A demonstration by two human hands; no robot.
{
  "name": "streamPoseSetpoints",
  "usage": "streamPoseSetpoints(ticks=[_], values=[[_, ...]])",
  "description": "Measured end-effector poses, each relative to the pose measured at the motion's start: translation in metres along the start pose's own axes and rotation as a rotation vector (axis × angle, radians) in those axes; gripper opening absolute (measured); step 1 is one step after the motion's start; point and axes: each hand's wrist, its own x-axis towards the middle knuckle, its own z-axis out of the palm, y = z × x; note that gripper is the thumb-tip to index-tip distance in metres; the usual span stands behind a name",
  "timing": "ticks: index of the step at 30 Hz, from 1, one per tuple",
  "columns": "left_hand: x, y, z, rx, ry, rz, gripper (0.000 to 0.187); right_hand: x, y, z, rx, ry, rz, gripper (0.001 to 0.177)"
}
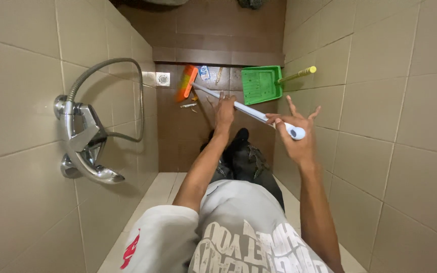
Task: The person attaches a long white pole to a squeegee and uses it to push water and debris across the bathroom floor toward a drain.
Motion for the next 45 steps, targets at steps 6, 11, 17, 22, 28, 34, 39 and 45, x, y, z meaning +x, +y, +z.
streamPoseSetpoints(ticks=[6, 11, 17, 22, 28, 34, 39, 45], values=[[-0.002, 0.081, -0.089, 0.206, -0.031, -0.033, 0.024, 0.003, 0.006, -0.018, 0.021, 0.027, -0.006, 0.034], [-0.009, 0.052, -0.069, 0.245, 0.104, 0.013, 0.027, 0.012, 0.016, -0.019, -0.026, 0.007, -0.016, 0.031], [-0.028, 0.046, -0.080, 0.229, 0.164, 0.005, 0.036, 0.021, 0.009, -0.015, 0.015, -0.061, -0.088, 0.029], [-0.061, 0.055, -0.108, 0.186, 0.062, -0.179, 0.021, 0.029, 0.024, 0.003, 0.052, -0.171, -0.112, 0.028], [-0.072, 0.008, -0.048, 0.041, 0.206, -0.290, 0.027, 0.050, 0.051, 0.022, 0.014, -0.273, -0.152, 0.031], [-0.047, 0.045, -0.059, 0.088, 0.252, -0.316, 0.034, 0.078, 0.028, -0.004, -0.005, -0.388, -0.286, 0.033], [-0.019, 0.046, -0.020, 0.174, 0.414, -0.247, 0.034, 0.102, 0.051, -0.015, -0.131, -0.384, -0.342, 0.035], [0.019, 0.078, -0.007, 0.079, 0.395, -0.295, 0.041, 0.130, 0.041, -0.053, -0.142, -0.435, -0.330, 0.031]])
